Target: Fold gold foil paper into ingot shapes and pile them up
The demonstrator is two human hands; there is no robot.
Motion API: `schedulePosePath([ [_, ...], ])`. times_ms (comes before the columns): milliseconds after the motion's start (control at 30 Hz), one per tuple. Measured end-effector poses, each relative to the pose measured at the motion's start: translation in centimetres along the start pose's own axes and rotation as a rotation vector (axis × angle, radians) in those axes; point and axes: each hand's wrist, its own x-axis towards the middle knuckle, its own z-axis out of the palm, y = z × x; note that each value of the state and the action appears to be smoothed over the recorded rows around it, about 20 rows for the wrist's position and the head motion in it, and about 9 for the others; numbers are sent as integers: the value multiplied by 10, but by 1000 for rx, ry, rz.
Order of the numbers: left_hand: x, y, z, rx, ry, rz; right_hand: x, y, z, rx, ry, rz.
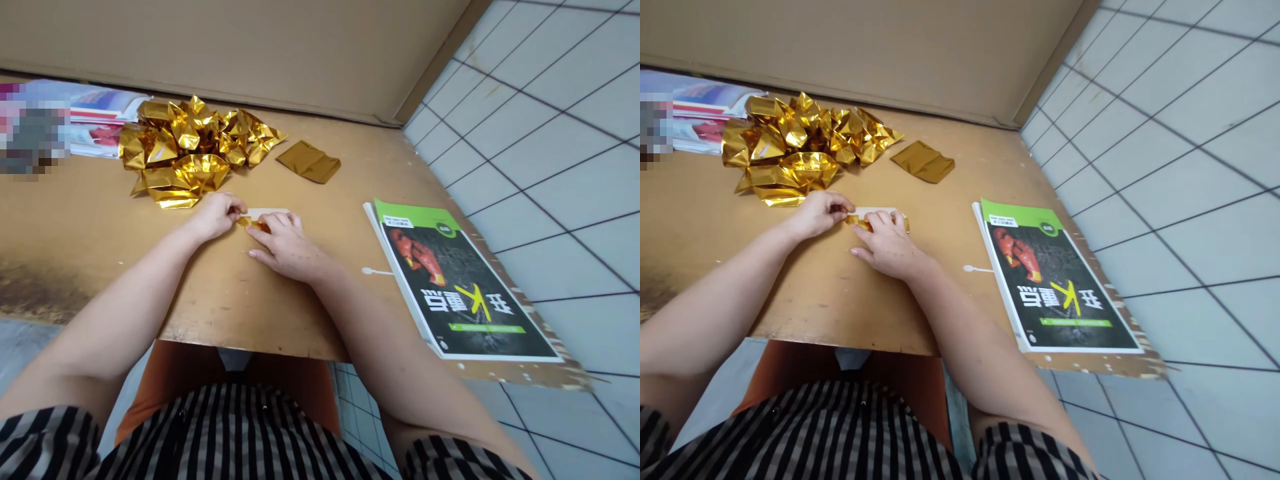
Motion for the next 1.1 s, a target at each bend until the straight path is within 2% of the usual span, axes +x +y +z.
schedulePosePath([
  [300, 0, -1, -7, 76, 29, -25, 0, 2, 1, 6, 16, -5],
  [433, -3, 7, -5, 185, 46, 61, 0, -1, 0, 17, -1, 6],
  [533, -5, 13, 0, 229, 5, 169, 0, 1, -2, 89, -1, 5],
  [633, -5, 16, 4, 217, -57, 196, -5, 15, -9, 201, 12, 25],
  [767, -4, 15, 3, 180, -68, 155, -19, 49, -24, 286, 90, 162],
  [867, -4, 15, 2, 175, -70, 158, -28, 68, -28, 309, 71, 211],
  [967, -5, 14, 3, 181, -56, 179, -27, 73, -21, 286, 61, 235],
  [1100, -6, 12, 5, 199, -32, 206, -20, 71, -10, 253, 117, 248],
])
